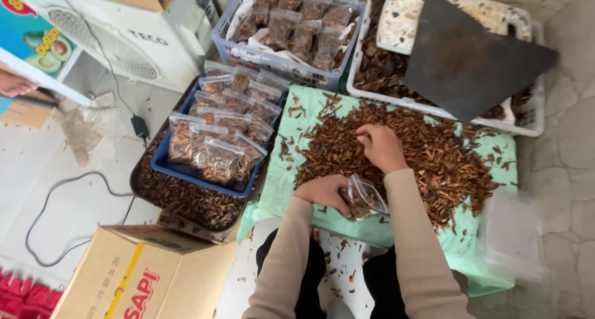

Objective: The person sorts dried insects from a large pile on a table and places them into small plastic bags by hand, moving filled bags into a crate.

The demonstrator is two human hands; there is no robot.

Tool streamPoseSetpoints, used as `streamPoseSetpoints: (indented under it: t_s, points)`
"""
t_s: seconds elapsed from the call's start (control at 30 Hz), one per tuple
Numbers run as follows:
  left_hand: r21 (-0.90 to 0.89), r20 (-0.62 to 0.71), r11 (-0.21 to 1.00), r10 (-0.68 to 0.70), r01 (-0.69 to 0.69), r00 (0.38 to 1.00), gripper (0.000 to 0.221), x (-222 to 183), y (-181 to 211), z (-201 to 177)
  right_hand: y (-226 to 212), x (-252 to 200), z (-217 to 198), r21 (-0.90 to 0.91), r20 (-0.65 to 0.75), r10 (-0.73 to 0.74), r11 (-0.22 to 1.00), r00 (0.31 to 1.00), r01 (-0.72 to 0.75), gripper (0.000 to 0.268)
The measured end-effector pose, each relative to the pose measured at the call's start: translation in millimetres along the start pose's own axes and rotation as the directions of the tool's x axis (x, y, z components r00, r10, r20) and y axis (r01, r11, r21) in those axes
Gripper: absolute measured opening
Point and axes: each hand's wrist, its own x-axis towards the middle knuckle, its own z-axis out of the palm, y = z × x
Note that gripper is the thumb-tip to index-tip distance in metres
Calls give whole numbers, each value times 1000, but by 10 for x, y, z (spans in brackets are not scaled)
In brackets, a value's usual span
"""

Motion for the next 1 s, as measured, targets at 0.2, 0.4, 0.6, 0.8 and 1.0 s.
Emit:
streamPoseSetpoints:
  t_s: [0.2,0.4,0.6,0.8,1.0]
  points:
    - [-84,-310,986,-162,143,937,26,278,-474,126,-68,-469,-554,245,-117,-73,964,990,100,18]
    - [-127,-344,980,-191,156,919,33,615,-586,273,222,-680,-692,588,-215,22,802,976,111,13]
    - [-143,-342,969,-241,203,908,54,906,-399,495,440,-1003,-939,670,-291,-25,708,956,223,10]
    - [-28,-306,981,-189,190,933,34,1150,-549,587,252,-1308,-1046,452,-328,-95,858,940,244,22]
    - [-183,-436,982,-38,-48,899,39,1086,-400,545,403,-1319,-1061,504,-428,-64,811,902,297,26]
